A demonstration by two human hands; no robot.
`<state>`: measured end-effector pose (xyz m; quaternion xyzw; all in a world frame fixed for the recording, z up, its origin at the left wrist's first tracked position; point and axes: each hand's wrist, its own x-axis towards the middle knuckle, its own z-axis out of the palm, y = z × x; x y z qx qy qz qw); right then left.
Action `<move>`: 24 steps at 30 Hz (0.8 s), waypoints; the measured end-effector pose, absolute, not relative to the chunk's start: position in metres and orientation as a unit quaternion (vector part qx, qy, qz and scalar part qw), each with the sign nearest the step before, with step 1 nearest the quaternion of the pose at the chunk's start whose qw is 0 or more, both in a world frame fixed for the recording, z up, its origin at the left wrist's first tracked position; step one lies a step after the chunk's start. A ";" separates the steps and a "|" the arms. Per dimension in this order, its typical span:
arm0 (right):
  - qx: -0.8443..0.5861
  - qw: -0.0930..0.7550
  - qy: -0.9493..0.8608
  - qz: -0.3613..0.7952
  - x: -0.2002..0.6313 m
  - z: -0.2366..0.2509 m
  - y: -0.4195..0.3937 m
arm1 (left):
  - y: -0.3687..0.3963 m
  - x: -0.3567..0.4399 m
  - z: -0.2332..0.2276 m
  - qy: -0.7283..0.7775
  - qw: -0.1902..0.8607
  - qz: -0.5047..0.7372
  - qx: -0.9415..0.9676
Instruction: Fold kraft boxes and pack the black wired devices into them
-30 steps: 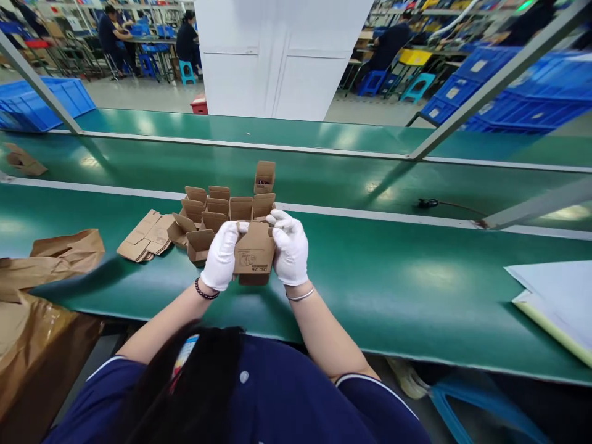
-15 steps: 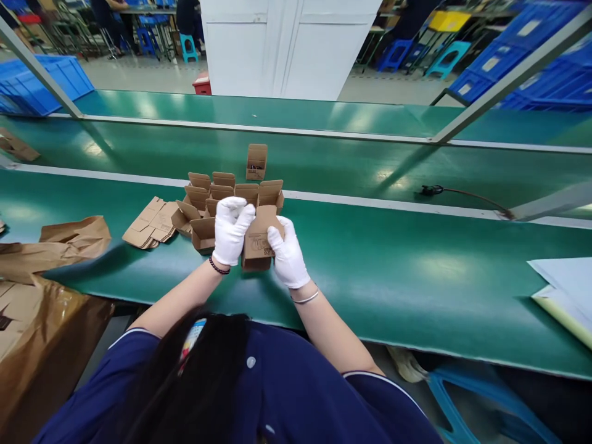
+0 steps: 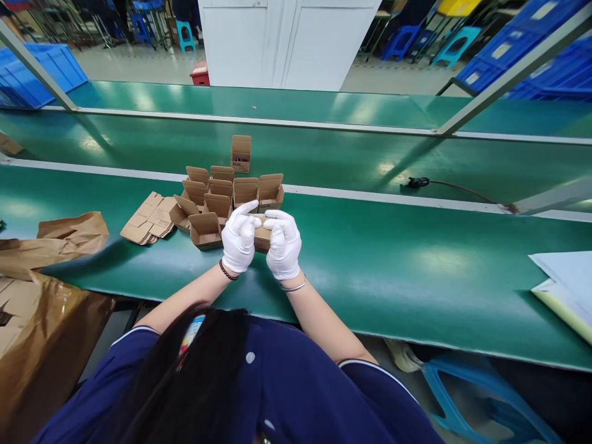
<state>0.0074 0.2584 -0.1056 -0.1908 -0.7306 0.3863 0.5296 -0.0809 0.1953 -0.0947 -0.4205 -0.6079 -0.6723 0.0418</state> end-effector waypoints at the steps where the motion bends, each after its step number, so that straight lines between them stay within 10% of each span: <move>1: -0.198 0.525 -0.733 0.385 0.007 -0.106 0.259 | 0.194 -0.082 -0.095 -0.606 0.043 -0.672 -0.424; 8: -0.284 0.549 -0.592 0.518 0.013 -0.112 0.256 | 0.192 -0.082 -0.107 -0.601 0.070 -0.659 -0.447; 14: -0.242 0.295 -0.503 0.776 0.023 -0.114 0.253 | 0.196 -0.069 -0.122 -0.619 0.050 -0.663 -0.419; 24: -0.175 -0.024 -0.961 0.212 0.050 -0.078 0.314 | 0.203 -0.093 -0.165 -0.730 -0.075 -0.391 -0.555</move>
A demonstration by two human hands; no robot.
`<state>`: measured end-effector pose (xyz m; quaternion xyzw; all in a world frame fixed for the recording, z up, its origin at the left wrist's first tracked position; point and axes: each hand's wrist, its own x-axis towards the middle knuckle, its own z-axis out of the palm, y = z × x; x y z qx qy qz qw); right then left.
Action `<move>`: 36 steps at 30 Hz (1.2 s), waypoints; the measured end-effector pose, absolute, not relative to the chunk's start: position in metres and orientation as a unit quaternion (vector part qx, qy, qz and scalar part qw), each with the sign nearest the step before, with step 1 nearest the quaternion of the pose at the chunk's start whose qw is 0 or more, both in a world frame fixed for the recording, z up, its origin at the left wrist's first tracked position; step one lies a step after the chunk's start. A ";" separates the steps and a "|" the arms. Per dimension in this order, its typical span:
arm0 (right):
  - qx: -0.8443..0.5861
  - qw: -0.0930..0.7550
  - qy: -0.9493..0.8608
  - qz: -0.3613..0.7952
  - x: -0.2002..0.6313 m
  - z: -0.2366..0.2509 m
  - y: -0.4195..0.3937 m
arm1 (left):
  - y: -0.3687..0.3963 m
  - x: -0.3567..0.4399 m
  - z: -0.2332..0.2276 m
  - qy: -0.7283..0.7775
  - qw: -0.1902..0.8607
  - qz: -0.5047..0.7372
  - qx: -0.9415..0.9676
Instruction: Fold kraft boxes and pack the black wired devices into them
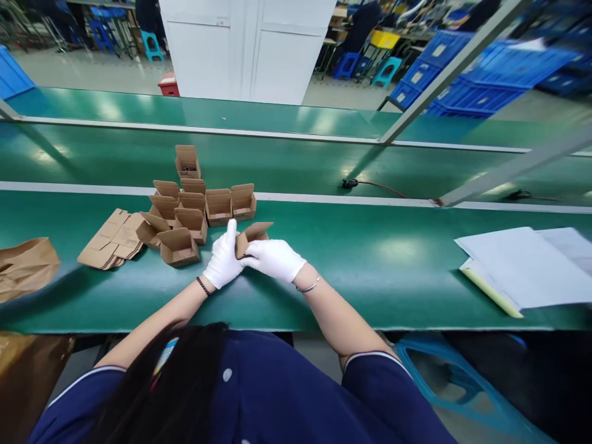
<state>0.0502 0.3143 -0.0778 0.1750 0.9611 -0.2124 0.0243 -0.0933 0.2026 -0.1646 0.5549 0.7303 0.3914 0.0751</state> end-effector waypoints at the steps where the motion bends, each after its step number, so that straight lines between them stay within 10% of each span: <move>1: 0.159 -0.004 0.965 -0.210 0.052 -0.073 0.326 | 0.202 -0.094 -0.169 0.745 0.112 0.391 0.529; 5: 0.293 -0.165 0.923 -0.186 0.068 -0.068 0.427 | 0.189 -0.091 -0.171 0.803 0.148 0.377 0.437; 11: 0.560 -0.173 0.799 -0.135 0.110 -0.103 0.599 | 0.152 -0.067 -0.136 0.797 -0.001 0.390 0.461; 21: 0.541 -0.161 0.816 -0.126 0.111 -0.123 0.650 | 0.161 -0.053 -0.094 0.710 -0.064 0.406 0.573; 31: 0.460 -0.223 0.859 -0.017 0.098 -0.112 0.457 | 0.221 -0.017 -0.092 0.620 0.407 0.526 0.415; 36: 0.338 -0.293 0.894 -0.001 0.098 -0.120 0.333 | 0.242 -0.002 -0.102 0.561 0.415 0.637 0.327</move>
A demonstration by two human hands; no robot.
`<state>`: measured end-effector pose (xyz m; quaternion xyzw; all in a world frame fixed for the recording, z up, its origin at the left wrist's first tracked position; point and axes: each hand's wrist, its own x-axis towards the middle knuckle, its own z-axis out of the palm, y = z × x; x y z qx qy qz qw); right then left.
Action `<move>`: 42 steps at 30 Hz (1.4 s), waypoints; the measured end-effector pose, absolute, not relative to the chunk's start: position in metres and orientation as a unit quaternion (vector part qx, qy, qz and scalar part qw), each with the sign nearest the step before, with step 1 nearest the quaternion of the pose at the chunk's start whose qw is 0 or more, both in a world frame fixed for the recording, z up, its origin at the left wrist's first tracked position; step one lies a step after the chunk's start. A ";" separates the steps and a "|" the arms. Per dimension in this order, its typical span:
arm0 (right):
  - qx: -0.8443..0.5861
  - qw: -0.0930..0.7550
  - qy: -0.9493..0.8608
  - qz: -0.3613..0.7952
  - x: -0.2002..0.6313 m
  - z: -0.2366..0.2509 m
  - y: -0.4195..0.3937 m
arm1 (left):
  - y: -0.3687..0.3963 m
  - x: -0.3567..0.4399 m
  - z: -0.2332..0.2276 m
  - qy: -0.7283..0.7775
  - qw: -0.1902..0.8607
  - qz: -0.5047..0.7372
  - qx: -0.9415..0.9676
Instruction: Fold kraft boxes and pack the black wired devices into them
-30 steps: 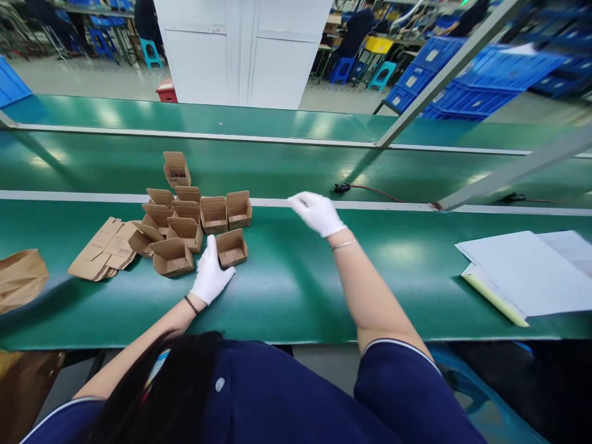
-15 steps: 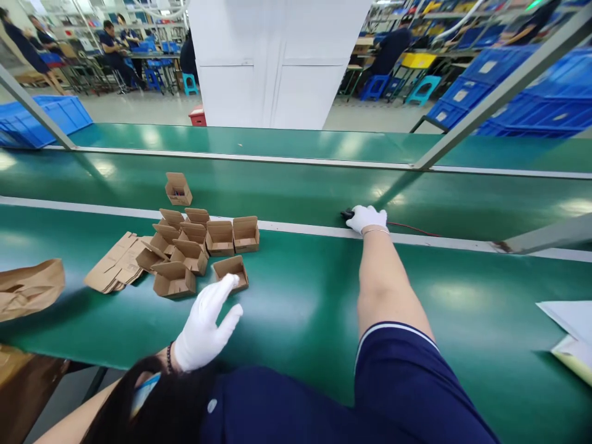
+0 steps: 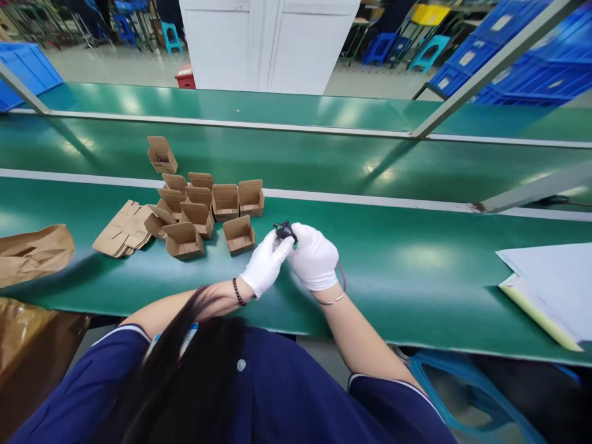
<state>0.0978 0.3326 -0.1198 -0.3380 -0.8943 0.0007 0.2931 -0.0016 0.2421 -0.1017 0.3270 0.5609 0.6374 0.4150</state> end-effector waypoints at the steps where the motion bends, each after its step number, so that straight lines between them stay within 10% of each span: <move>1: -0.317 0.302 -0.899 0.009 0.098 -0.121 0.318 | 0.241 -0.002 -0.104 0.561 0.405 0.651 0.312; 20: -0.302 0.281 -0.877 0.245 0.088 -0.063 0.324 | 0.181 -0.051 -0.101 0.398 0.632 0.557 0.364; 30: -0.260 0.202 -0.935 0.133 0.110 -0.101 0.301 | 0.188 -0.072 -0.096 0.530 0.470 0.614 0.349; 37: -0.150 0.173 -0.973 -0.012 0.109 -0.064 0.272 | 0.194 -0.059 -0.107 0.709 0.206 0.426 0.523; 42: -0.195 0.199 -0.950 0.143 0.093 -0.055 0.297 | 0.188 -0.053 -0.090 0.666 0.245 0.328 0.624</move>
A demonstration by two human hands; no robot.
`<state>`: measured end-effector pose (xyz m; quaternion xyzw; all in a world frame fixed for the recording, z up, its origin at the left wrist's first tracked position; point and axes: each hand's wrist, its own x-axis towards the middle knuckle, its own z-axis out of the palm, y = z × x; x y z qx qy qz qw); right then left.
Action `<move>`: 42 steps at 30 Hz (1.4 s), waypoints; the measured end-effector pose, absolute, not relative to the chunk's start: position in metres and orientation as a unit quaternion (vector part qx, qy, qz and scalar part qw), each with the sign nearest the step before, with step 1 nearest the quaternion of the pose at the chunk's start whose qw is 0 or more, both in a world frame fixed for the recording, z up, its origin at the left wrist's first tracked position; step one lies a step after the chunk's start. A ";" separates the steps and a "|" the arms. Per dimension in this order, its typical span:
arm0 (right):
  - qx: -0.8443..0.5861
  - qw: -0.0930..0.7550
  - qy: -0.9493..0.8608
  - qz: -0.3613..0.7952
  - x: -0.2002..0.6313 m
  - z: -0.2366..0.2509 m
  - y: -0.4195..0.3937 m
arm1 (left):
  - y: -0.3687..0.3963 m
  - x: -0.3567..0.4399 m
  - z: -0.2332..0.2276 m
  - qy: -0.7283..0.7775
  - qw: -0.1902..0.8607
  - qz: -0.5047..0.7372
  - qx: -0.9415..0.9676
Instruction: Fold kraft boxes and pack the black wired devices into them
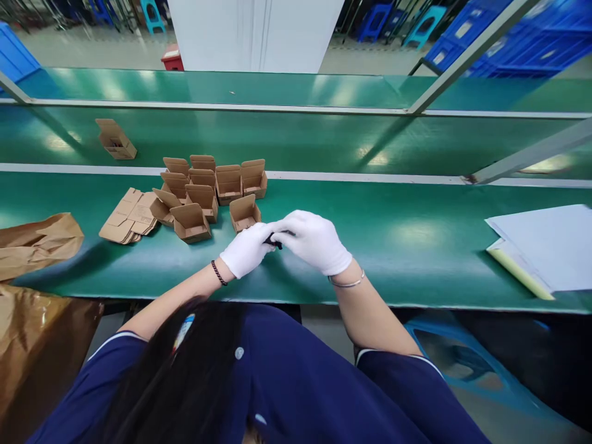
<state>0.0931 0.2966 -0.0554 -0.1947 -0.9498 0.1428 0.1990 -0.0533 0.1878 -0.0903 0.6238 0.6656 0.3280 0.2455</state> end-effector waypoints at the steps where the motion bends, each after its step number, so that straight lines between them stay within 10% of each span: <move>1: -0.210 0.205 -0.933 0.210 0.091 -0.058 0.303 | 0.186 -0.054 -0.089 0.651 0.268 0.341 0.623; 11: -0.246 0.270 -0.755 0.544 0.093 -0.101 0.285 | 0.190 -0.050 -0.126 0.621 0.263 0.595 0.437; 24: -0.315 0.412 -0.586 0.623 0.053 -0.120 0.261 | 0.173 -0.053 -0.142 0.714 0.094 0.469 0.512; 30: -0.282 0.279 -0.796 0.458 0.044 -0.089 0.301 | 0.162 -0.071 -0.155 0.740 -0.031 0.481 0.469; 36: -0.158 -0.044 -0.985 0.059 -0.003 -0.050 0.305 | 0.181 -0.096 -0.166 0.768 0.175 0.474 0.394; 42: -0.065 -0.199 -0.978 0.017 -0.039 -0.065 0.305 | 0.183 -0.099 -0.161 0.781 0.212 0.442 0.386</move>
